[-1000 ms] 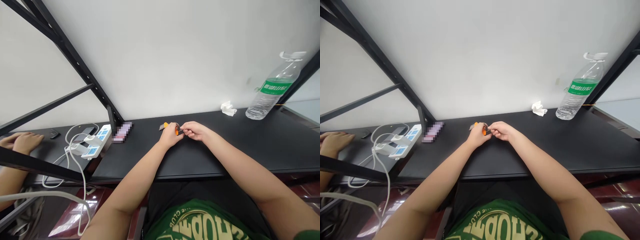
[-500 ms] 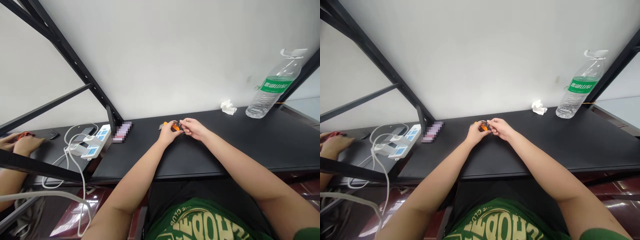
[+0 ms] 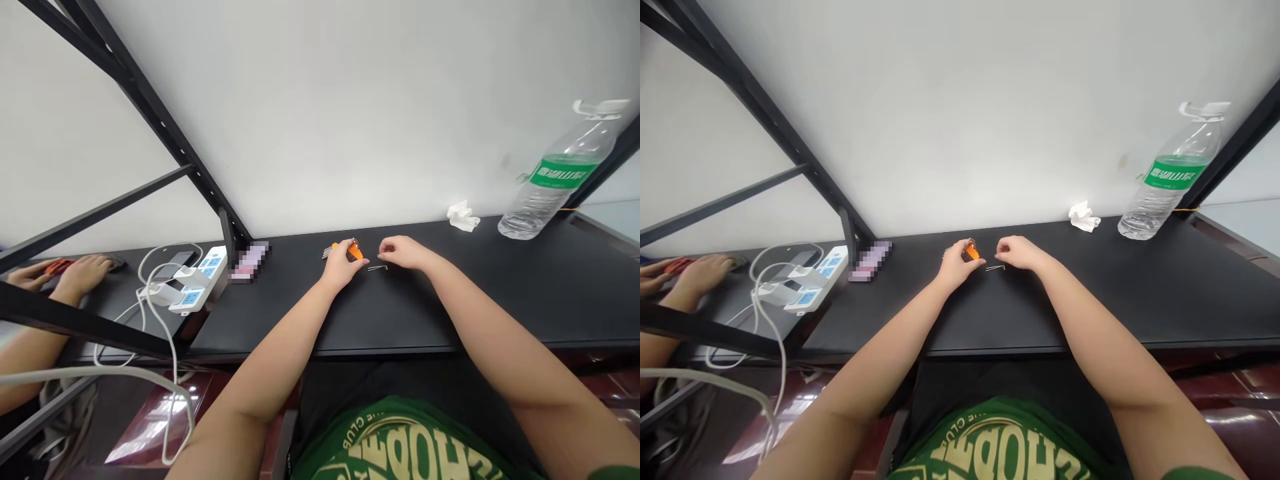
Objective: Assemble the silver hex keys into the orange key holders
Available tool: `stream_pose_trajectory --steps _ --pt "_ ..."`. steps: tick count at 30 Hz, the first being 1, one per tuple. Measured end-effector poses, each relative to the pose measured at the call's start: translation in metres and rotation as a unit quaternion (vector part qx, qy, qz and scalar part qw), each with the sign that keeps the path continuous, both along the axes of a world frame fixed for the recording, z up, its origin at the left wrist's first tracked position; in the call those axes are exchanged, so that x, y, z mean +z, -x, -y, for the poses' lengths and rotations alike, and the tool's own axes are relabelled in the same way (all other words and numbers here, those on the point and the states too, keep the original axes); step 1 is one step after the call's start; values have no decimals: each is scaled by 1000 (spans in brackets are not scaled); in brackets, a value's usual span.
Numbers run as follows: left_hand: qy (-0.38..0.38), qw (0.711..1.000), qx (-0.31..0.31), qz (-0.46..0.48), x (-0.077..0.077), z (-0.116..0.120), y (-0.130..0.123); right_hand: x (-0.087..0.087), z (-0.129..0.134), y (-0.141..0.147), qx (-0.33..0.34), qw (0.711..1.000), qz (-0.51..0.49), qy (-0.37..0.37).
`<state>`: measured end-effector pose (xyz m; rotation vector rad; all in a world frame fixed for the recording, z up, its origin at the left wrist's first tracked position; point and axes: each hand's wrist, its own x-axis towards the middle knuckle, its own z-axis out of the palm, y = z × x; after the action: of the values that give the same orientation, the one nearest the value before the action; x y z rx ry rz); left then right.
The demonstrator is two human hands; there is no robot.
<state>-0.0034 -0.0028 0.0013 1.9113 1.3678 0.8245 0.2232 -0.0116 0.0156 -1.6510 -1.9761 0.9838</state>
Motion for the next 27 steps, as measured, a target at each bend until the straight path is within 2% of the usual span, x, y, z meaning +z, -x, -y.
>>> stream_pose_trajectory --steps 2,5,10,15,21,24,27 --pt "0 1000 2 -3 1 0 1 2 -2 -11 44 997 59 34" --pt "8 1000 1 26 2 -1 3 5 -1 -15 71 992 80 66" --pt "-6 997 6 74 1 -4 4 9 3 -5 51 992 93 66" --pt "-1 997 -1 77 -3 -5 1 8 5 4 18 987 138 77" --pt "-9 998 0 63 -2 -5 1 6 6 9 20 986 152 62" --pt "-1 998 -4 55 -1 -4 2 8 9 9 20 995 95 24" --pt "-9 999 -5 53 -1 -4 3 10 12 11 31 998 -55 19"
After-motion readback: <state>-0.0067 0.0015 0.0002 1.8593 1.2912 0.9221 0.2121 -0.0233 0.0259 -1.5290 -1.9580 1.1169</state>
